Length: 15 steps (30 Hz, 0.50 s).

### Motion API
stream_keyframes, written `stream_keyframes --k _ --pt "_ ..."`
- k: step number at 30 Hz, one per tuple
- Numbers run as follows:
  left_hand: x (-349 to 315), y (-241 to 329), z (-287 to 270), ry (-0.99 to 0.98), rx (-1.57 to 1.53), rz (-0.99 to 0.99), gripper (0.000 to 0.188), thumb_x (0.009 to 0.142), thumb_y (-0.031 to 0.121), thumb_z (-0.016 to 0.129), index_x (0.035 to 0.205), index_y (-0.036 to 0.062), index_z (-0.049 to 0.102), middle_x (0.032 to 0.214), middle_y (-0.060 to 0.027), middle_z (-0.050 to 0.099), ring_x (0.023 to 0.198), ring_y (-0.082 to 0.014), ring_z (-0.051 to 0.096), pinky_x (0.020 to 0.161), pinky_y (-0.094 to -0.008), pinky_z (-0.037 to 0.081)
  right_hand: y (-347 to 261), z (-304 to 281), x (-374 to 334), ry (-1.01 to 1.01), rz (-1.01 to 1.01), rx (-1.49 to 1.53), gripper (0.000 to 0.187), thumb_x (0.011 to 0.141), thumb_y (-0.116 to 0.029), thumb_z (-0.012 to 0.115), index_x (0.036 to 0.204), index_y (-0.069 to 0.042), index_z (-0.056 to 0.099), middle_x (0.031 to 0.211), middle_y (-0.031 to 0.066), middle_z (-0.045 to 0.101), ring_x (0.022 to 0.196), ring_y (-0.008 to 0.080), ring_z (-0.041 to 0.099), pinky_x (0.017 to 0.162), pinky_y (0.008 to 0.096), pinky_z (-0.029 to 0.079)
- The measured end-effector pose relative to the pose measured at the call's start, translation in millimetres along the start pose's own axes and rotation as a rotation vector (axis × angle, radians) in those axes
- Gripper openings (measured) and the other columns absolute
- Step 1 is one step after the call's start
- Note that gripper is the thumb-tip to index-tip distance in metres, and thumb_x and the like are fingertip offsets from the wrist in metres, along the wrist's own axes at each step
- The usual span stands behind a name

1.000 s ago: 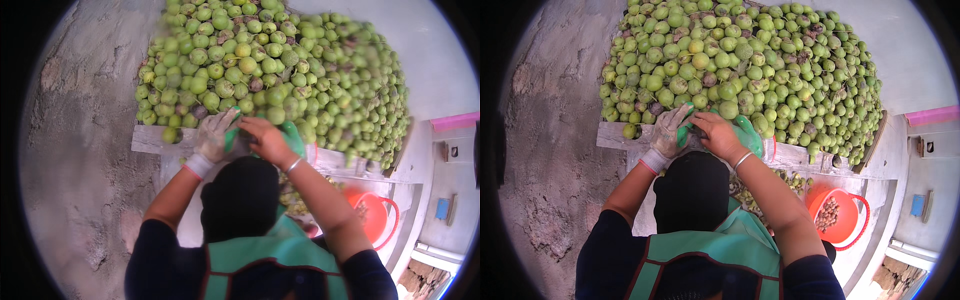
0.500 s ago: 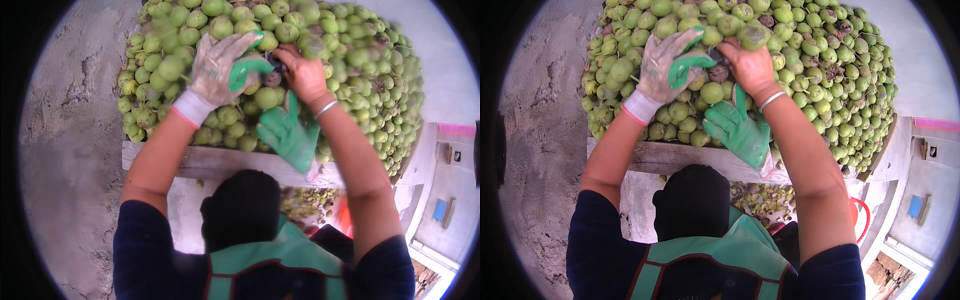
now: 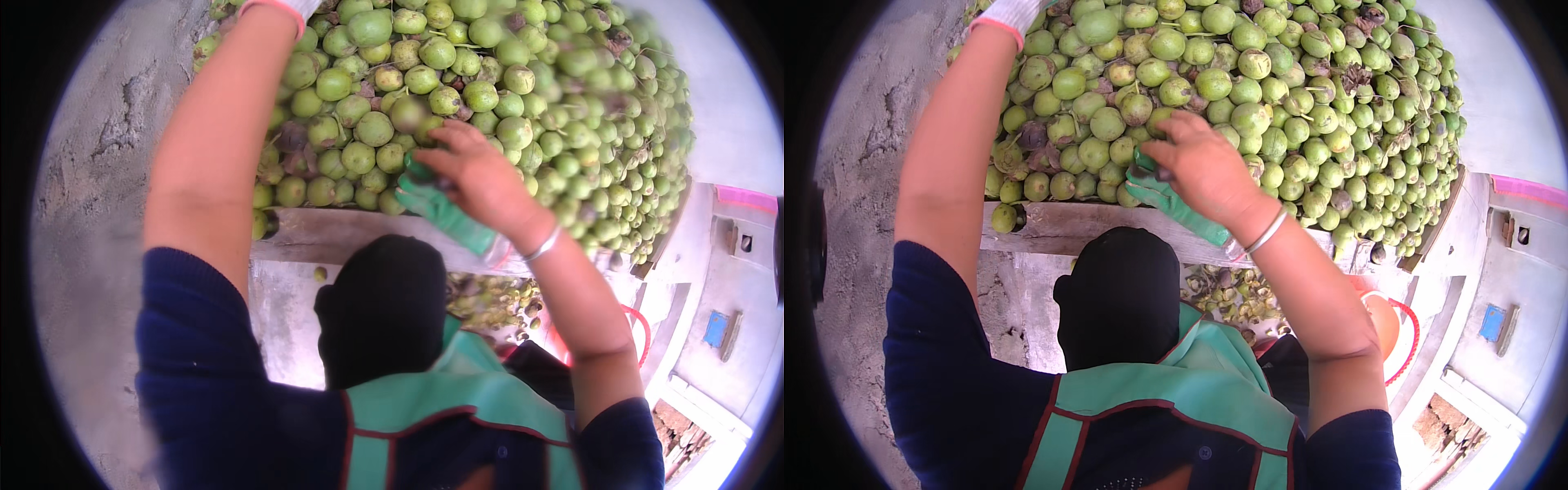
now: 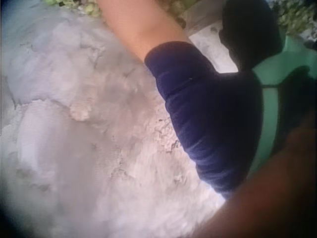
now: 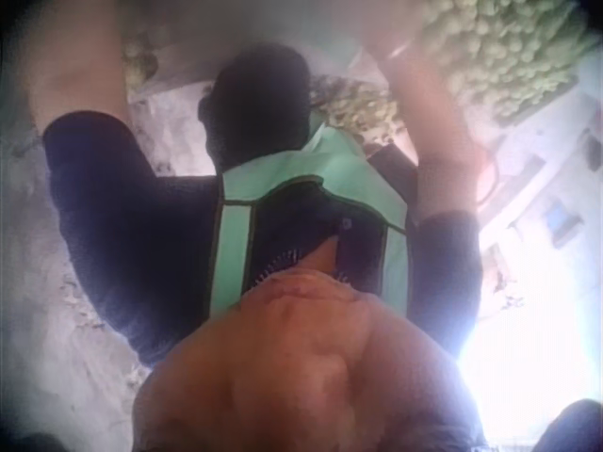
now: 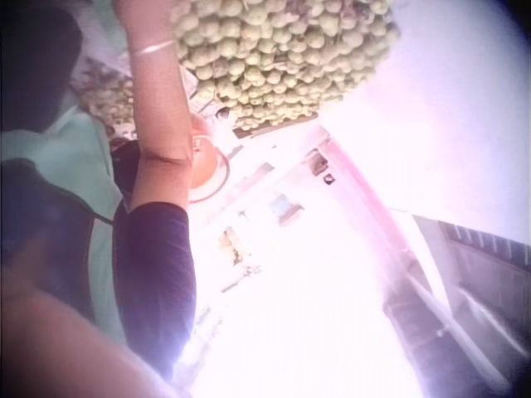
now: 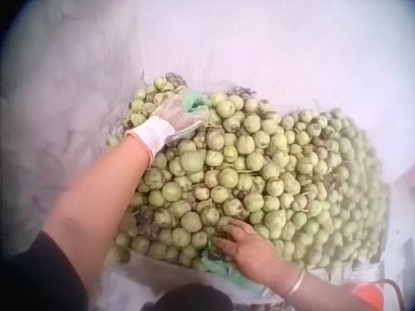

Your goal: The person peels the green skin from fruit using a small knife. The person reaches into a pile of green fruit, picks one up, removes the skin with the knife, and places the peeled fruit into a red bucket.

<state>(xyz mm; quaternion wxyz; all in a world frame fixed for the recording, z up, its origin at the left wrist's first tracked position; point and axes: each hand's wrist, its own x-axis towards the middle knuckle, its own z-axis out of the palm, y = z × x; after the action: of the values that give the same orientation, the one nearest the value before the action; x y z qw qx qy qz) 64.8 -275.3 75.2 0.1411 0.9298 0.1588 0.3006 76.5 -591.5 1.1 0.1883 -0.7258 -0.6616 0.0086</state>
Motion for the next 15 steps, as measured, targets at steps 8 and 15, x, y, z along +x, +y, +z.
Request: stream_keyframes --k 8,15 --pt "-119.1 43.9 -9.8 0.207 -0.156 0.198 0.03 0.082 0.025 0.066 0.109 0.0118 0.065 0.109 -0.0104 0.065 0.094 -0.0278 0.065 0.081 -0.0388 0.052 20.0 -34.7 -46.1 0.138 0.169 -0.295 0.022 0.071 -0.006 0.063 0.092 -0.014 0.065 0.084 0.0043 0.06 0.086 0.0271 0.056 0.076 0.0388 0.05" --pt "-205.3 103.4 7.8 0.094 -0.064 0.497 0.037 0.081 0.018 0.067 0.117 0.0085 0.06 0.109 -0.0071 0.065 0.094 -0.0259 0.065 0.088 -0.0383 0.05 62.0 -104.0 -111.6 0.398 0.515 -0.447 0.039 0.077 -0.004 0.064 0.114 -0.016 0.063 0.118 0.0104 0.059 0.105 0.0313 0.058 0.087 0.0393 0.05"
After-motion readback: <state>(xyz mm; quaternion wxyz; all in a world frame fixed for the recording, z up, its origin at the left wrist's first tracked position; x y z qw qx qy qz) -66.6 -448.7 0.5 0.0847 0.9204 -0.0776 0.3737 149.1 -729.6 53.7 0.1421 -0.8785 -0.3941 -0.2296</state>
